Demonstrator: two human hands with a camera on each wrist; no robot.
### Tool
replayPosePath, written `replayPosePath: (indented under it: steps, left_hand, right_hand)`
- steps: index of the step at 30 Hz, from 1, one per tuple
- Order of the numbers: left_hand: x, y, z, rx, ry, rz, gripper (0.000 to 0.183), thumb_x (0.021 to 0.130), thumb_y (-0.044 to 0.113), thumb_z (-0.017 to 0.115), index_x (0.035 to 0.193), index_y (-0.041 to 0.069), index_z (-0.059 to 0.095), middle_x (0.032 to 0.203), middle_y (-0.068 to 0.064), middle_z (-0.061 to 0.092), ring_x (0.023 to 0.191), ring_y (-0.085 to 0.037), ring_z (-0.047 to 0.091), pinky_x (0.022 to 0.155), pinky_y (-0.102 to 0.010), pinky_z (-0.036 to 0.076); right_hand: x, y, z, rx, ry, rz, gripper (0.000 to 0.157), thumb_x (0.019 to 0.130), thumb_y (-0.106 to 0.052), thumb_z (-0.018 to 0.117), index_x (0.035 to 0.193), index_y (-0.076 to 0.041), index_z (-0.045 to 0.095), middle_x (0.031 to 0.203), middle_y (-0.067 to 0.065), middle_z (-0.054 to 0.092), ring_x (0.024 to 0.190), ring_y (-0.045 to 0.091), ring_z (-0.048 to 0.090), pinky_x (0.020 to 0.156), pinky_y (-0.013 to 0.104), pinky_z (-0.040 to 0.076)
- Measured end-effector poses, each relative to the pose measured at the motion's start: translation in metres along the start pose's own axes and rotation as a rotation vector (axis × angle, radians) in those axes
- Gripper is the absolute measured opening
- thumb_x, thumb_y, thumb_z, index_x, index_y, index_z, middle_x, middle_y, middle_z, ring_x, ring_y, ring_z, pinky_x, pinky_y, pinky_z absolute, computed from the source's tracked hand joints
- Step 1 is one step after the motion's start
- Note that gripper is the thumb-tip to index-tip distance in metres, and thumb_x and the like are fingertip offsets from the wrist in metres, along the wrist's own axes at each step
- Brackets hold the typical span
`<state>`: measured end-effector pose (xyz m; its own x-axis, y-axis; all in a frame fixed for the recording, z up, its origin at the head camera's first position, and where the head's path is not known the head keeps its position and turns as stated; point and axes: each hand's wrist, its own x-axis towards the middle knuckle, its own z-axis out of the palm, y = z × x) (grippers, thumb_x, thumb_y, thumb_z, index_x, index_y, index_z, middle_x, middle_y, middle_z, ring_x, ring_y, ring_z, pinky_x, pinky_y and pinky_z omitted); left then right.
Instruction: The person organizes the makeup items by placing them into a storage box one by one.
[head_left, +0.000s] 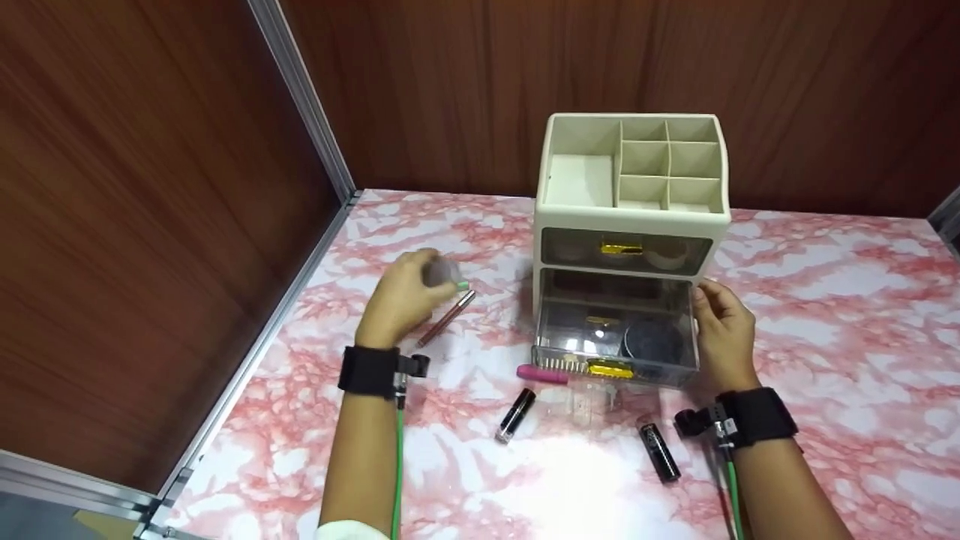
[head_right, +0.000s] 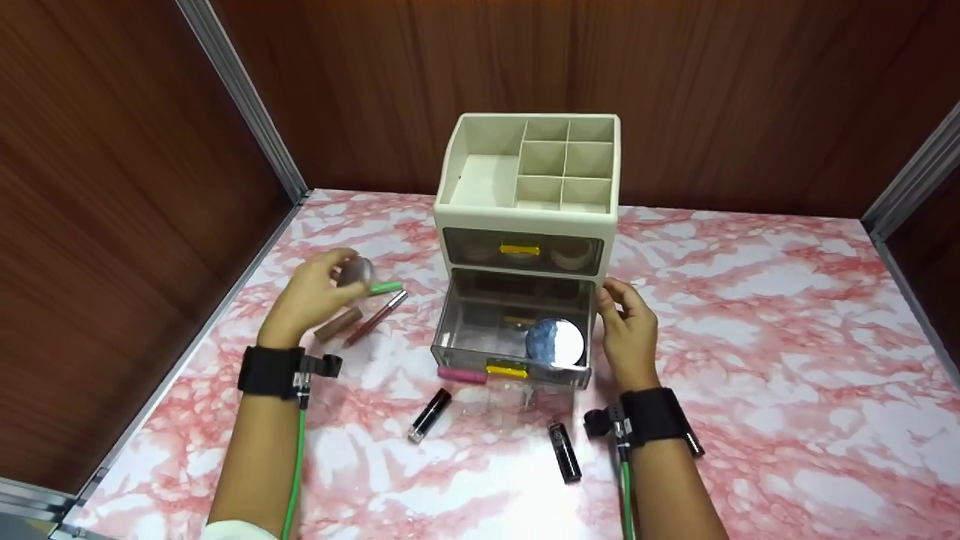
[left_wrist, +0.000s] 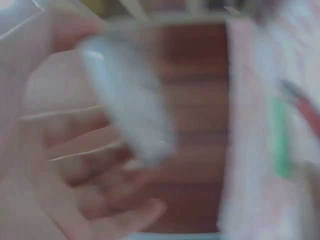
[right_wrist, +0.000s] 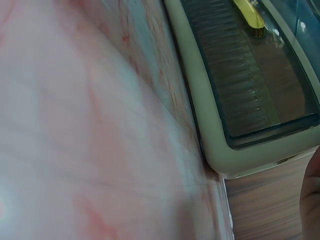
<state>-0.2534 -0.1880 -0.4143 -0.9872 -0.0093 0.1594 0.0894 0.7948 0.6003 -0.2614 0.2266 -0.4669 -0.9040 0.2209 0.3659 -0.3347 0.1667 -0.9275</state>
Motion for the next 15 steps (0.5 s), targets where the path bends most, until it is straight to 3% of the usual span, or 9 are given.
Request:
replayPosePath:
  steps: [4,8,10,15]
  left_hand:
    - [0.017,-0.036,0.017,-0.21,0.125,-0.051,0.049,0.084,0.041,0.065,0.124,0.012,0.062,0.107,-0.007,0.064,0.09,-0.02,0.062,0.076,-0.034,0.053]
    - [0.029,-0.055,0.039,-0.411,0.221,-0.121,0.034,0.09,0.041,0.062,0.111,0.014,0.065,0.101,-0.004,0.066,0.083,-0.018,0.063,0.067,-0.032,0.052]
    - [0.035,-0.063,0.048,-0.492,0.224,-0.156,0.033,0.092,0.042,0.061,0.11,0.014,0.063,0.105,-0.003,0.066,0.079,-0.019,0.063,0.06,-0.03,0.051]
    - [0.056,-0.078,0.054,-0.519,0.143,-0.189,0.038,0.092,0.051,0.055,0.104,0.015,0.059,0.094,-0.006,0.062,0.07,-0.021,0.056,0.049,-0.03,0.043]
  right_hand:
    - [0.003,-0.001,-0.002,-0.027,0.006,-0.025,0.029,0.099,-0.012,0.057,0.117,0.011,0.062,0.096,-0.013,0.066,0.09,0.006,0.06,0.081,0.019,0.046]
    - [0.003,-0.003,-0.002,-0.057,0.012,-0.054,0.029,0.099,-0.011,0.057,0.115,0.013,0.061,0.094,-0.014,0.066,0.087,0.005,0.059,0.079,0.019,0.046]
    - [0.002,-0.003,-0.001,-0.065,0.011,-0.054,0.029,0.099,-0.011,0.057,0.115,0.013,0.061,0.092,-0.014,0.065,0.085,0.006,0.058,0.077,0.019,0.046]
    - [-0.002,-0.003,0.0,-0.065,0.01,-0.038,0.028,0.099,-0.009,0.056,0.115,0.014,0.06,0.092,-0.017,0.064,0.085,0.005,0.058,0.076,0.018,0.046]
